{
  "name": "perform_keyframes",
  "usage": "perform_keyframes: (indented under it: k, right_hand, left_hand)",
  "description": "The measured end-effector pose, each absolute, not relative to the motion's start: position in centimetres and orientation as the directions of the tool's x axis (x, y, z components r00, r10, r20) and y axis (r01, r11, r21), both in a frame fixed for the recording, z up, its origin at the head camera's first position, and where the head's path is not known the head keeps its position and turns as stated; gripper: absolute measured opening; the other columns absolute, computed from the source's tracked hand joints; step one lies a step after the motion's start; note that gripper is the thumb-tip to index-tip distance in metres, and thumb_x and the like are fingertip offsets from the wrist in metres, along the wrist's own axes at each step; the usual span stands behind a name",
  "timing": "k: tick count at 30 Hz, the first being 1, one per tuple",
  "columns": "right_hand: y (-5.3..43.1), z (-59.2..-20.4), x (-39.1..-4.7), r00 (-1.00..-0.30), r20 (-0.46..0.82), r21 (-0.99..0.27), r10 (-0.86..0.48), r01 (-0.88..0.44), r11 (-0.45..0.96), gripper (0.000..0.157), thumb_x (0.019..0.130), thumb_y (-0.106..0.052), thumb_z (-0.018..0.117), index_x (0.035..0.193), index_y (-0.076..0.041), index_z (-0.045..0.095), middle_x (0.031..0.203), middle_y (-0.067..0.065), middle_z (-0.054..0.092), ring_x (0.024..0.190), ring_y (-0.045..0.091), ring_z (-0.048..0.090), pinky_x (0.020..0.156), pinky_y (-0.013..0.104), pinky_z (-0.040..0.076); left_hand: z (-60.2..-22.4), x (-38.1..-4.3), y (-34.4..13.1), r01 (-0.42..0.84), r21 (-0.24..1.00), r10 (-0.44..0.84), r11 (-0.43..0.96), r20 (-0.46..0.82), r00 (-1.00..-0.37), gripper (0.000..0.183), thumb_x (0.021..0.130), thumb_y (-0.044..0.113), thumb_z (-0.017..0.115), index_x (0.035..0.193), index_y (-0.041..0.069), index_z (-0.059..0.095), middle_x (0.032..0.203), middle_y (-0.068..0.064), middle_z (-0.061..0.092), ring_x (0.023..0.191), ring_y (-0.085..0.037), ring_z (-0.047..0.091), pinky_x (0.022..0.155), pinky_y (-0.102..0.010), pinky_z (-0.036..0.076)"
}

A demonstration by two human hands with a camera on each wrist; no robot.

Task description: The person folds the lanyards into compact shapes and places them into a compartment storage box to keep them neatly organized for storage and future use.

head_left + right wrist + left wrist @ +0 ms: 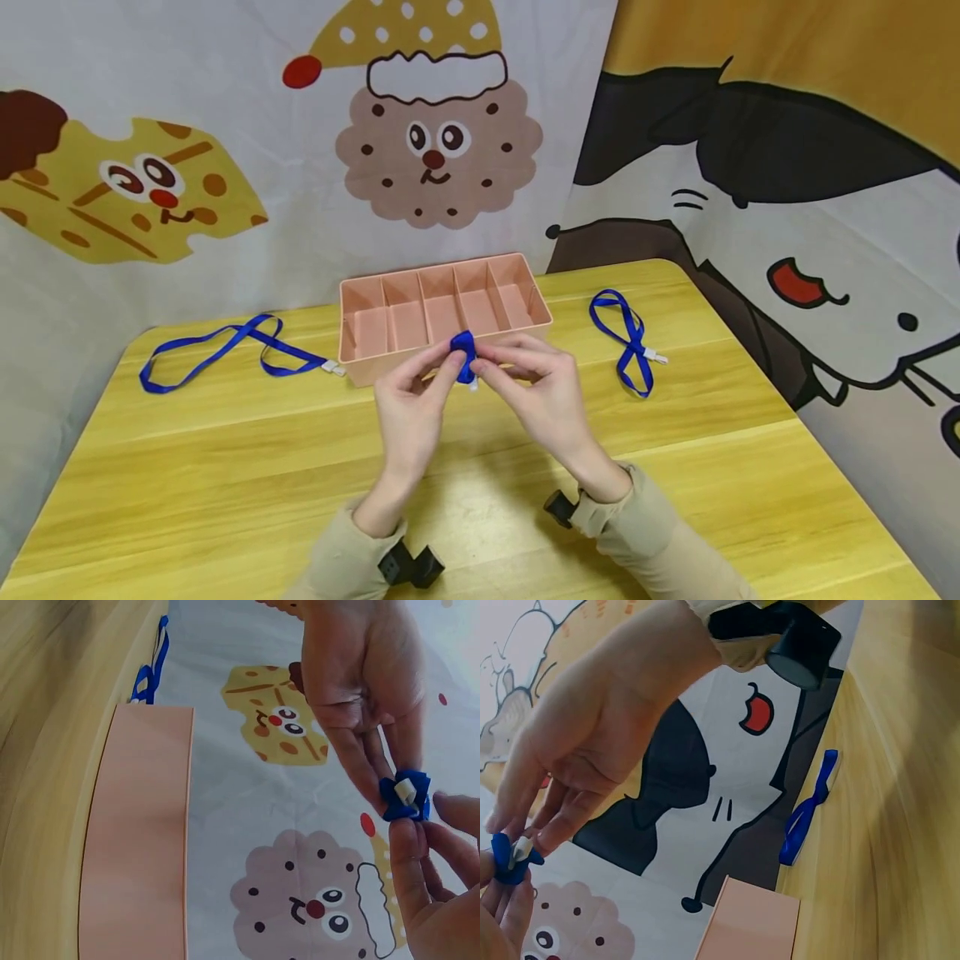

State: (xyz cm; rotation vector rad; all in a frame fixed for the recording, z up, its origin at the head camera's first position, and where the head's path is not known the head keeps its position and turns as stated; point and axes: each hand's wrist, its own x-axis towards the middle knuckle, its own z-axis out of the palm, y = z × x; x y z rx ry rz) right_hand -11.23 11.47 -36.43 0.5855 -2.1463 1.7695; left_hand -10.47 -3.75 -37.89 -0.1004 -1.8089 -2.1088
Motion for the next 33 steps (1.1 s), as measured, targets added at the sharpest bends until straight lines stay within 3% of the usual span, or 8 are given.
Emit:
perform_keyframes:
  k: [2,5,9,15,22,28,33]
  right_hand:
    - [11.39,-36.38,-11.14,-0.873,0.475,-0.859,-0.113,-0.487,0.157,0.018,0.092,-0.002,0.078,0.11,0.003,0.081,0.103,0.019,0.079,0.095,0.007,0.076,0.082,0.03,0.066]
    - [11.31,-36.38,-11.05,-0.872,0.479,-0.858,-0.099,-0.489,0.158,0.018,0.092,-0.002,0.079,0.109,0.003,0.081,0.103,0.018,0.079,0.095,0.008,0.076,0.082,0.029,0.066]
    - [11.15,-36.55,-11.04,-0.864,0.498,-0.849,-0.07,-0.502,0.166,0.02,0.092,-0.003,0.079,0.111,0.004,0.08,0.105,0.019,0.079,0.095,0.01,0.077,0.08,0.028,0.066]
    - [10.81,-36.96,-10.98,-0.846,0.533,-0.833,-0.023,-0.53,0.157,0.032,0.091,-0.002,0.079,0.121,0.006,0.075,0.106,0.025,0.077,0.094,0.01,0.076,0.079,0.027,0.066]
    - [10.73,-37.27,-10.89,-0.827,0.562,-0.817,-0.028,-0.56,0.134,0.027,0.092,0.001,0.077,0.118,0.009,0.075,0.11,0.025,0.074,0.095,0.01,0.075,0.08,0.026,0.066]
    - [10.78,-37.18,-10.99,-0.817,0.577,-0.81,-0.009,-0.574,0.125,0.026,0.089,0.009,0.076,0.115,0.011,0.075,0.11,0.028,0.073,0.094,0.003,0.073,0.079,0.023,0.065]
    - [10.9,-37.29,-11.18,-0.821,0.569,-0.812,-0.039,-0.569,0.125,0.026,0.09,0.008,0.076,0.116,0.011,0.075,0.109,0.026,0.074,0.096,0.005,0.073,0.081,0.025,0.066]
  left_hand:
    - [-37.94,-10.41,-3.67,0.326,0.937,-0.222,-0.121,0.295,-0.929,0.022,0.093,-0.007,0.072,0.114,-0.015,0.074,0.113,-0.03,0.076,0.089,0.002,0.076,0.079,-0.021,0.064]
    - [-38.07,-10.4,-3.64,0.326,0.933,-0.202,-0.149,0.294,-0.934,0.022,0.094,-0.009,0.071,0.114,-0.016,0.073,0.109,-0.008,0.082,0.092,0.001,0.076,0.081,-0.022,0.064]
    - [-38.13,-10.52,-3.73,0.294,0.932,-0.146,-0.21,0.267,-0.953,0.023,0.097,-0.01,0.066,0.118,-0.018,0.07,0.103,0.018,0.079,0.095,0.0,0.076,0.085,-0.023,0.064]
    - [-38.06,-10.64,-3.91,0.225,0.95,-0.131,-0.218,0.2,-0.971,0.029,0.097,-0.005,0.069,0.123,-0.017,0.068,0.098,0.017,0.077,0.094,-0.002,0.074,0.085,-0.02,0.064]
    - [-37.82,-10.73,-4.0,0.189,0.96,-0.139,-0.206,0.163,-0.977,0.025,0.094,-0.006,0.073,0.115,-0.019,0.07,0.095,0.018,0.08,0.091,-0.002,0.075,0.083,-0.02,0.064]
    - [-37.62,-10.66,-4.22,0.199,0.964,-0.104,-0.177,0.182,-0.978,0.026,0.093,-0.008,0.073,0.116,-0.018,0.07,0.096,0.021,0.079,0.097,-0.001,0.075,0.084,-0.017,0.062]
    - [-37.61,-10.76,-4.24,0.19,0.964,-0.094,-0.186,0.175,-0.98,0.026,0.092,-0.01,0.072,0.115,-0.02,0.069,0.092,0.023,0.079,0.093,0.0,0.074,0.083,-0.017,0.061]
